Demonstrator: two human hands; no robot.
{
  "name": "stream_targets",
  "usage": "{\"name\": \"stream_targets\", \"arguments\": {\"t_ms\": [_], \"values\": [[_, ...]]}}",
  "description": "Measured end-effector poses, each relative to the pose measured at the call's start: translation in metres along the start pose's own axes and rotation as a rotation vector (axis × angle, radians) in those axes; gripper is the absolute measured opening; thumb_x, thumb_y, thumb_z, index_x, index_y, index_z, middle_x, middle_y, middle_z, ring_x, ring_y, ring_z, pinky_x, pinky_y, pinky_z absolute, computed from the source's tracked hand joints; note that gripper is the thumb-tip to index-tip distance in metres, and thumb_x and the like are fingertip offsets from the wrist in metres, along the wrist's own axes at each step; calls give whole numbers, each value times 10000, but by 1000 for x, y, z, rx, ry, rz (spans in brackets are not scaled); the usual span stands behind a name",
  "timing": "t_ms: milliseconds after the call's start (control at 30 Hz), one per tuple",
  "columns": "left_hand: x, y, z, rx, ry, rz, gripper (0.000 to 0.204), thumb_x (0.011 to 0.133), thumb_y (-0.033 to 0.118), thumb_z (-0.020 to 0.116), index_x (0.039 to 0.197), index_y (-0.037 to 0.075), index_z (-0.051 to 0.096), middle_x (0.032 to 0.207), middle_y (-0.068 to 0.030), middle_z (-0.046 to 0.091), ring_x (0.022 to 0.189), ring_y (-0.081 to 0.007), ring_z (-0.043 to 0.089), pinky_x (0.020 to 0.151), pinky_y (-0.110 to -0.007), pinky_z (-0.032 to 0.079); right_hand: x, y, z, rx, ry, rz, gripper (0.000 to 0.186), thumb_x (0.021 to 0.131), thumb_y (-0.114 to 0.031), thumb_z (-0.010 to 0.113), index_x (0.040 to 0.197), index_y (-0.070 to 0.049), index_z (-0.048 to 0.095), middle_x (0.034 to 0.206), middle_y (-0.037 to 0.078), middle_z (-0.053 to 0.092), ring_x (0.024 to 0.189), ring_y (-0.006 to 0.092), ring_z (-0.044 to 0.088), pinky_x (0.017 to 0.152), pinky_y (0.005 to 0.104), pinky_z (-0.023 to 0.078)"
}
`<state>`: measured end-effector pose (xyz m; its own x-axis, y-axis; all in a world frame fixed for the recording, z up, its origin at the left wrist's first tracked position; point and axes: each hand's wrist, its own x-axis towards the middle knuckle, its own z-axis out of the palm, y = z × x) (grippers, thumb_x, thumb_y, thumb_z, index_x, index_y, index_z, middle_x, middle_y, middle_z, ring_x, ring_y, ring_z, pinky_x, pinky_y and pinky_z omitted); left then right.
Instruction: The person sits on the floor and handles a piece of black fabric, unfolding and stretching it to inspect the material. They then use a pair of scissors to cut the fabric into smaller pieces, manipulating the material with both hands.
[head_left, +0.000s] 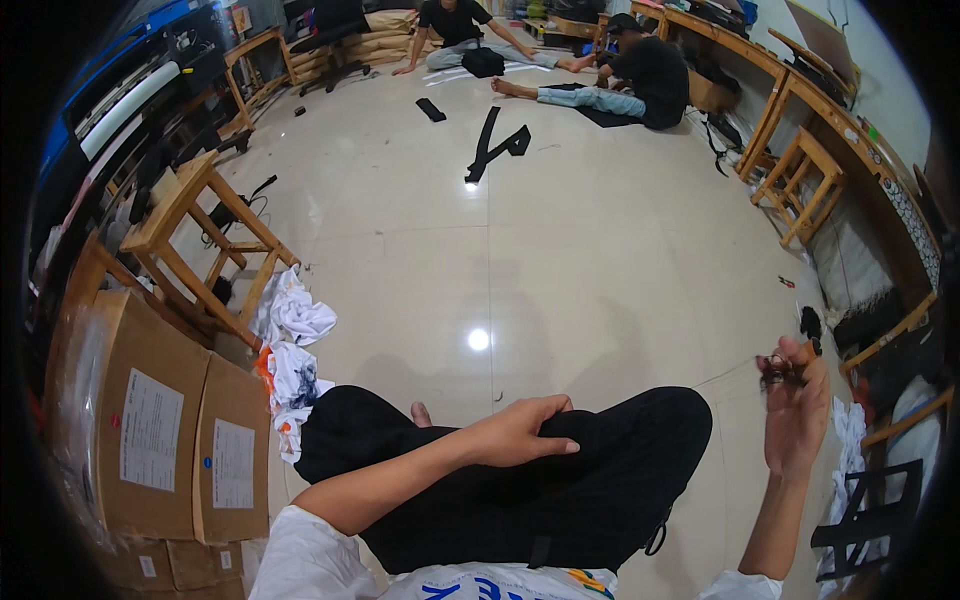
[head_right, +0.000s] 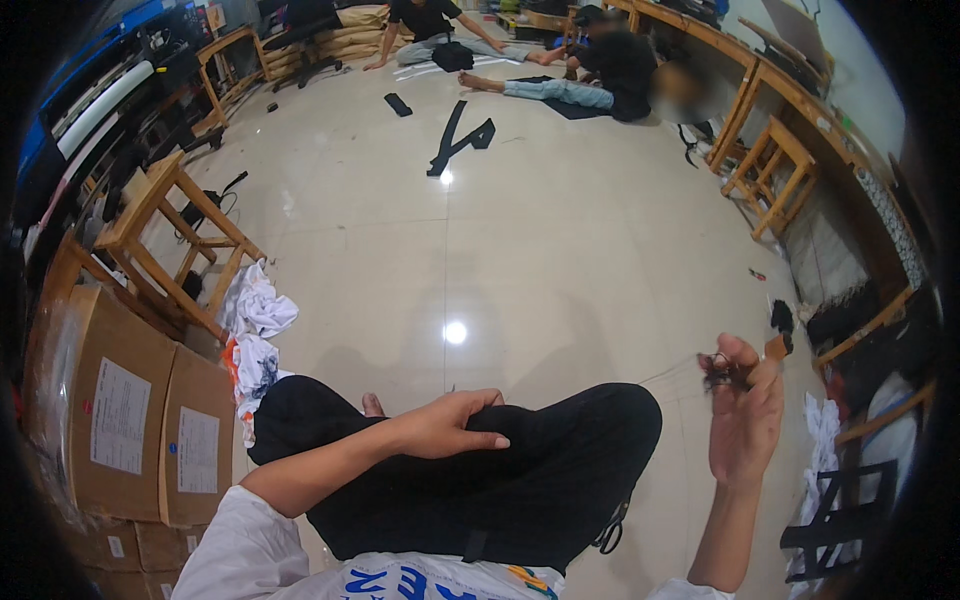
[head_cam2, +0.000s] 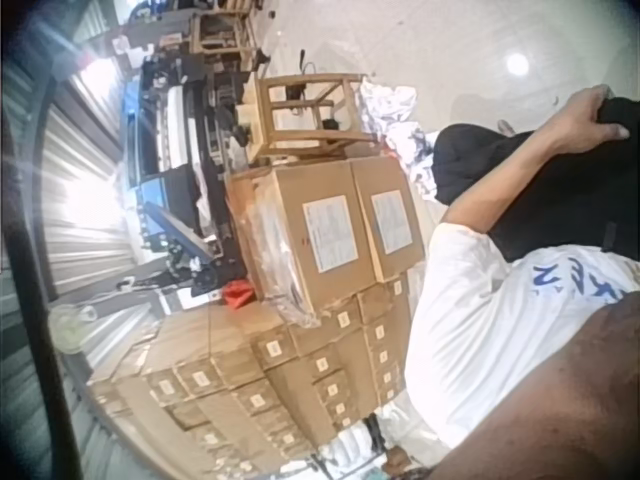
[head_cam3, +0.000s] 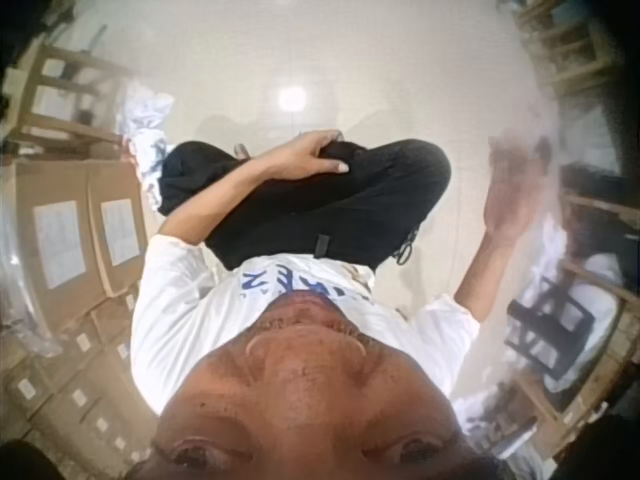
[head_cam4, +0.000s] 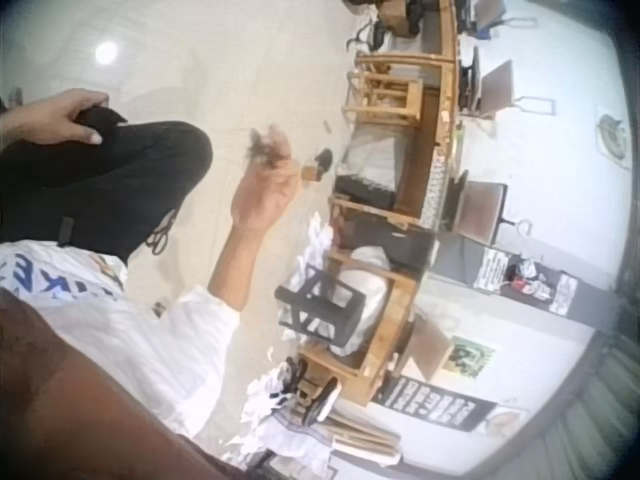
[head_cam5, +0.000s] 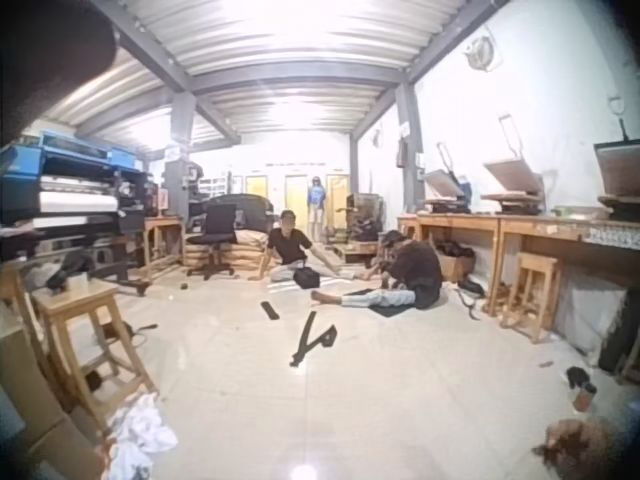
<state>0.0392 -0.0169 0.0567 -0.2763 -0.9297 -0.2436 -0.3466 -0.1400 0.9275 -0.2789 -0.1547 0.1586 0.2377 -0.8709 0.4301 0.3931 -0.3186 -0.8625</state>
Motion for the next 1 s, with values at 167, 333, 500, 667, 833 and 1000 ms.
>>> {"name": "stream_targets", "arguments": {"t_ms": [167, 333, 500, 667, 833, 1000], "values": [[-9, 4, -2, -247, -21, 87, 428, 999, 366, 706, 1221, 6, 640, 1094, -56, 690, 1000, -154, 610, 905, -277, 456, 31, 13, 21, 417, 121, 397, 197, 1114, -319, 492, 1065, -138, 554, 928, 83, 664, 612, 50, 520, 440, 182, 407], [-22, 11, -20, -328, -18, -32, 454, 1013, 400, 678, 1251, 13, 655, 1073, -33, 683, 992, -126, 585, 883, -263, 449, 31, 27, 43, -236, -71, 272, 280, 1038, -354, 637, 1183, -118, 594, 643, -28, 503, 496, 24, 434, 428, 211, 316], [-32, 14, -34, -339, 174, 31, 383, 1046, 377, 635, 1193, 24, 650, 1031, -17, 646, 944, -112, 546, 868, -284, 457, 22, 20, 62, -989, -739, -1, 378, 911, -397, 779, 1103, -83, 699, 679, 48, 574, 595, 178, 588, 571, 340, 459], [-33, 12, -38, -303, 408, 276, 214, 1099, 231, 544, 1158, 24, 543, 861, 21, 550, 791, -63, 472, 713, -245, 418, 24, 14, 73, -1125, -1261, 236, 355, 920, -395, 759, 933, -42, 728, 725, 121, 610, 660, 294, 629, 624, 381, 500], [-34, 10, -38, -367, 509, 279, 202, 1103, 219, 533, 1169, 29, 544, 871, 23, 552, 787, -60, 480, 708, -245, 421, 30, -2, 71, -503, -1212, 308, 296, 1021, -292, 650, 872, -37, 672, 752, 123, 627, 658, 259, 606, 630, 371, 492], [-40, 14, -38, -325, 427, 216, 256, 1098, 255, 548, 1190, 17, 562, 997, -9, 599, 943, -74, 529, 849, -256, 459, 23, 5, 90, -91, -674, -56, 352, 1109, -279, 471, 851, -74, 594, 1190, 251, 642, 1004, 310, 651, 860, 444, 515]]}}
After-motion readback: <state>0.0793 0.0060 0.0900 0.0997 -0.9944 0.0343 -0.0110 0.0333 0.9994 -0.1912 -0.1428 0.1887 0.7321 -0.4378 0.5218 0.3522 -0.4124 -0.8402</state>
